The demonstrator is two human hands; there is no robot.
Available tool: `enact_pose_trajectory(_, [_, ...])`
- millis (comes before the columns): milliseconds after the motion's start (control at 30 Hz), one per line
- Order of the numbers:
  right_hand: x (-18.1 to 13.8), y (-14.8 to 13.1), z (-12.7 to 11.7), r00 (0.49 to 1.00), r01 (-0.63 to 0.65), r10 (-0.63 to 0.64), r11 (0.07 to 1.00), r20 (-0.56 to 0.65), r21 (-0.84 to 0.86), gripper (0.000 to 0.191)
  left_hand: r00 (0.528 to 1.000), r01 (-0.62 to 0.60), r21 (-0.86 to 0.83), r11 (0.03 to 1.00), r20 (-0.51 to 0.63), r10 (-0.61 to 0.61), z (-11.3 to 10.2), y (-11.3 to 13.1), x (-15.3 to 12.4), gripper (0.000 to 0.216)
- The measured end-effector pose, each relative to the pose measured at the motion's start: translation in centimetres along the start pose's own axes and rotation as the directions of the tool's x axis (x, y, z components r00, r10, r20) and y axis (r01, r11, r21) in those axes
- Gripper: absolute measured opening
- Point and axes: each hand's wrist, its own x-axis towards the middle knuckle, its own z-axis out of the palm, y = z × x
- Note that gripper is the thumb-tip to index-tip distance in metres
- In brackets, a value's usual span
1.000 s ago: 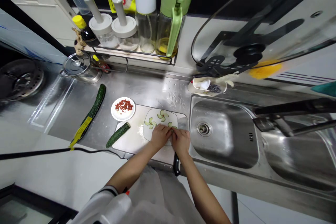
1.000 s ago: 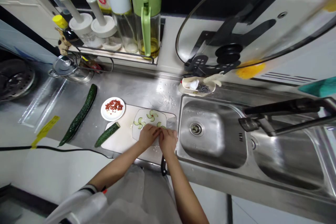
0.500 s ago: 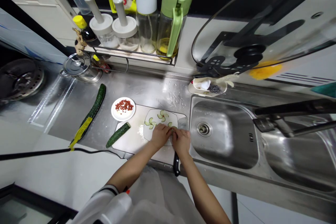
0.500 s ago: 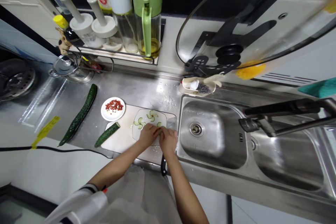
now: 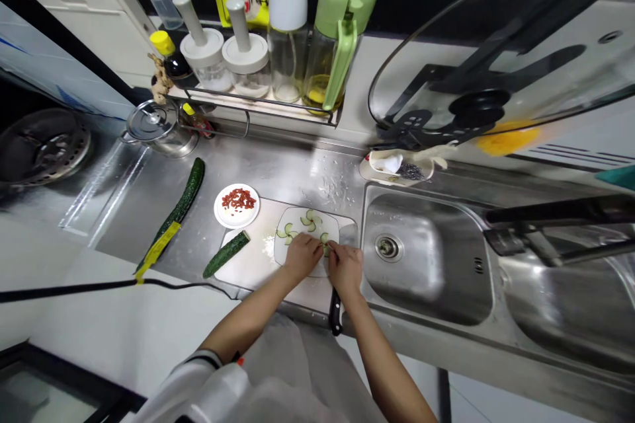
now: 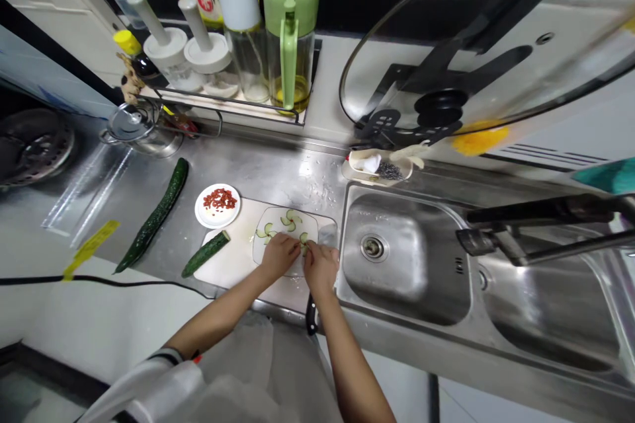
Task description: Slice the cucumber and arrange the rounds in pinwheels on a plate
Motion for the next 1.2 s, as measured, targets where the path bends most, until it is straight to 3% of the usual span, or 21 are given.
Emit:
enact_pose_trajectory(167, [0.0, -0.1, -0.4, 1.0, -0.003, 0.004, 1.0, -0.023, 0.019, 0.03, 0.999, 0.024, -0.02, 1.0, -0.027, -0.024, -1.3, -0.3, 0.4, 0.017])
enact_pose_trajectory(333, [0.1, 0.1, -0.9, 0.997, 0.014, -0.011, 0.999, -0.071, 0.045, 0.03, 0.977, 0.183, -0.043, 0.982, -0.104, -0.187, -5.1, -3.5, 1.0, 0.018])
enact_pose_trajectory(400, [0.1, 0.1, -1.0, 0.997, 0.017, -0.013, 0.998, -0.076, 0.055, 0.029, 0.937, 0.319, -0.016, 0.948, -0.146, -0.318, -7.2, -5.4, 1.2, 0.019])
enact_pose_trajectory(500, [0.1, -0.3, -1.0, 0.998, 0.022, -0.018, 0.998, -0.055, 0.065, 0.029, 0.826, 0.541, 0.026, 0.84, -0.202, -0.526, -10.1, -8.1, 1.3, 0.022])
enact_pose_trajectory(567, [0.1, -0.6, -0.9, 0.999, 0.027, -0.024, 0.997, -0.045, 0.067, 0.028, 0.753, 0.645, 0.05, 0.763, -0.209, -0.623, -11.3, -9.5, 1.3, 0.022])
enact_pose_trajectory(633, [0.1, -1.1, -0.8, 0.999, 0.033, -0.031, 0.997, -0.044, 0.067, 0.028, 0.711, 0.696, 0.067, 0.715, -0.202, -0.673, -11.9, -10.5, 1.4, 0.023])
enact_pose_trajectory(900, [0.1, -2.1, -0.8, 0.993, 0.105, -0.101, 0.992, -0.06, 0.066, 0.027, 0.751, 0.661, 0.152, 0.735, -0.155, -0.642, -10.9, -12.3, 2.1, 0.029])
enact_pose_trajectory(1200, [-0.5, -2.2, -0.9, 0.995, 0.083, -0.079, 0.994, -0.057, 0.067, 0.026, 0.792, 0.608, 0.225, 0.762, -0.101, -0.602, -11.0, -13.0, 2.5, 0.028])
